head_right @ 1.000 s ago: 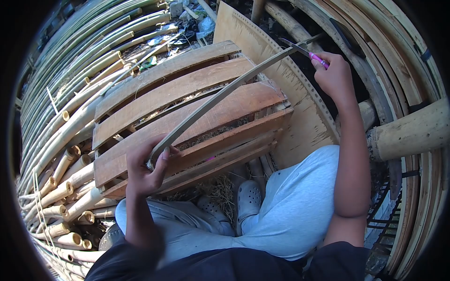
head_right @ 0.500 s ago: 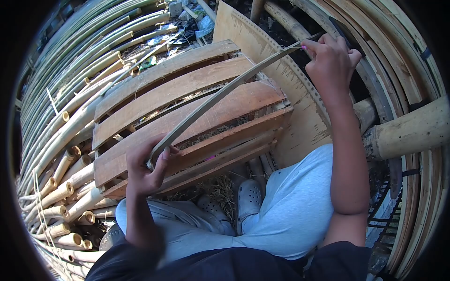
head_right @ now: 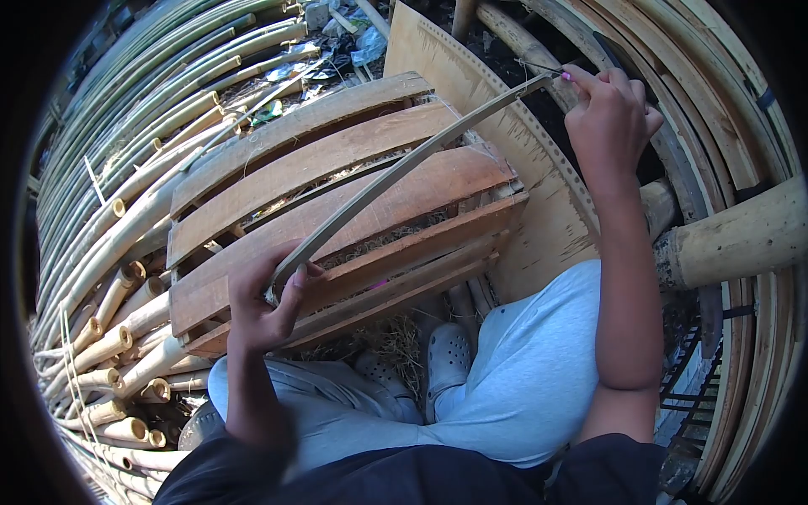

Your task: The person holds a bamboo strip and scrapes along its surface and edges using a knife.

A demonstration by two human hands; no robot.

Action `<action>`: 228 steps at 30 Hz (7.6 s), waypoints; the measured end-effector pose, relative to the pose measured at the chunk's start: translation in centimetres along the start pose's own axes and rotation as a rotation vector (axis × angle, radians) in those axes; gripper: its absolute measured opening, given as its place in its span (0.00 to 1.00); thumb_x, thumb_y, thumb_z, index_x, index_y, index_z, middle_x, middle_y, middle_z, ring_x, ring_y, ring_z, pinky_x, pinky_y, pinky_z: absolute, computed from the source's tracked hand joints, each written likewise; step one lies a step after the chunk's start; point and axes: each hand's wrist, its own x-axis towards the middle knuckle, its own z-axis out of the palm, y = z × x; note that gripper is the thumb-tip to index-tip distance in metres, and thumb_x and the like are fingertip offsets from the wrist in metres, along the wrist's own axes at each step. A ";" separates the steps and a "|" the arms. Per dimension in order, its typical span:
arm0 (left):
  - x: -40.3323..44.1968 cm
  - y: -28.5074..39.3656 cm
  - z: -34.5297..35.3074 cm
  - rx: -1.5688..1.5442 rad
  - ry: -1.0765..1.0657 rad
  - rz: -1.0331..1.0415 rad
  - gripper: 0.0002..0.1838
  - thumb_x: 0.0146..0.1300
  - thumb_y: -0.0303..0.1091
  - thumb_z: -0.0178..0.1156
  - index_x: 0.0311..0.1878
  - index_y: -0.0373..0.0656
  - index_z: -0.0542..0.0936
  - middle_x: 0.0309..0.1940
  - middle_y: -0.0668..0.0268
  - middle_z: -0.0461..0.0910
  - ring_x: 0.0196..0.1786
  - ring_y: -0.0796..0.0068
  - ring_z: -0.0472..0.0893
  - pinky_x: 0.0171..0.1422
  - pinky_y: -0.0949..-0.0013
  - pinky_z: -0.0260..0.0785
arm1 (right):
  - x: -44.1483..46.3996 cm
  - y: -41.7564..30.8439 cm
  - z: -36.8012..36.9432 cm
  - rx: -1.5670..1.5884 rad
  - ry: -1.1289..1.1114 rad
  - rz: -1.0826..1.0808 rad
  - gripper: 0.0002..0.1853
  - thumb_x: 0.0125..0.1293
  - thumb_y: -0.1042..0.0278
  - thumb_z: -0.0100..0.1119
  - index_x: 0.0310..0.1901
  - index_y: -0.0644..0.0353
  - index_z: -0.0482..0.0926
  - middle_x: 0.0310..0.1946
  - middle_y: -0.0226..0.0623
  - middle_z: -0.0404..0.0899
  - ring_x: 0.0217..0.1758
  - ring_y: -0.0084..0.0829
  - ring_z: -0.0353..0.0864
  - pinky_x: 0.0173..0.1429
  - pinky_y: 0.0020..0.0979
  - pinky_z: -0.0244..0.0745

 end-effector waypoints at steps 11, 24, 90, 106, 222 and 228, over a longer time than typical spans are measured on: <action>0.1 0.6 0.2 -0.013 0.002 -0.032 0.14 0.70 0.29 0.59 0.55 0.33 0.83 0.35 0.59 0.89 0.42 0.69 0.89 0.53 0.67 0.79 | -0.8 -0.2 -4.5 -0.161 -0.309 0.121 0.12 0.70 0.64 0.63 0.52 0.38 0.90 0.46 0.30 0.88 0.57 0.34 0.82 0.58 0.48 0.63; 0.1 0.8 0.2 -0.014 0.009 -0.041 0.14 0.70 0.29 0.59 0.55 0.33 0.84 0.35 0.60 0.89 0.43 0.70 0.89 0.53 0.67 0.79 | 1.4 2.4 3.1 0.121 -0.244 0.186 0.13 0.73 0.57 0.61 0.55 0.38 0.88 0.48 0.36 0.89 0.53 0.43 0.87 0.65 0.48 0.68; 0.1 0.1 0.1 -0.013 0.012 0.012 0.18 0.64 0.25 0.62 0.58 0.36 0.84 0.35 0.59 0.90 0.40 0.69 0.91 0.46 0.70 0.81 | 0.6 2.8 2.6 0.102 -0.283 0.461 0.13 0.68 0.56 0.68 0.43 0.57 0.88 0.34 0.38 0.89 0.36 0.37 0.88 0.39 0.42 0.78; 0.1 0.2 0.2 -0.010 0.015 -0.001 0.18 0.64 0.25 0.62 0.58 0.36 0.84 0.35 0.59 0.90 0.41 0.69 0.91 0.48 0.69 0.81 | -0.4 -0.7 8.6 1.017 -0.707 0.631 0.11 0.61 0.60 0.75 0.34 0.58 0.85 0.20 0.21 0.75 0.18 0.14 0.67 0.22 0.23 0.62; -0.4 0.9 0.7 0.101 0.103 0.025 0.18 0.64 0.23 0.63 0.58 0.42 0.85 0.27 0.57 0.83 0.22 0.69 0.79 0.32 0.69 0.72 | -0.9 -5.4 3.1 0.654 -0.824 0.442 0.31 0.78 0.44 0.51 0.40 0.70 0.86 0.30 0.57 0.85 0.40 0.52 0.89 0.47 0.45 0.81; 0.0 0.8 0.6 0.096 0.089 0.021 0.19 0.63 0.24 0.64 0.58 0.41 0.86 0.29 0.56 0.85 0.25 0.66 0.83 0.34 0.68 0.74 | -2.5 -9.0 -0.8 0.698 -0.960 0.266 0.31 0.79 0.44 0.50 0.39 0.70 0.86 0.30 0.59 0.85 0.40 0.53 0.89 0.46 0.45 0.81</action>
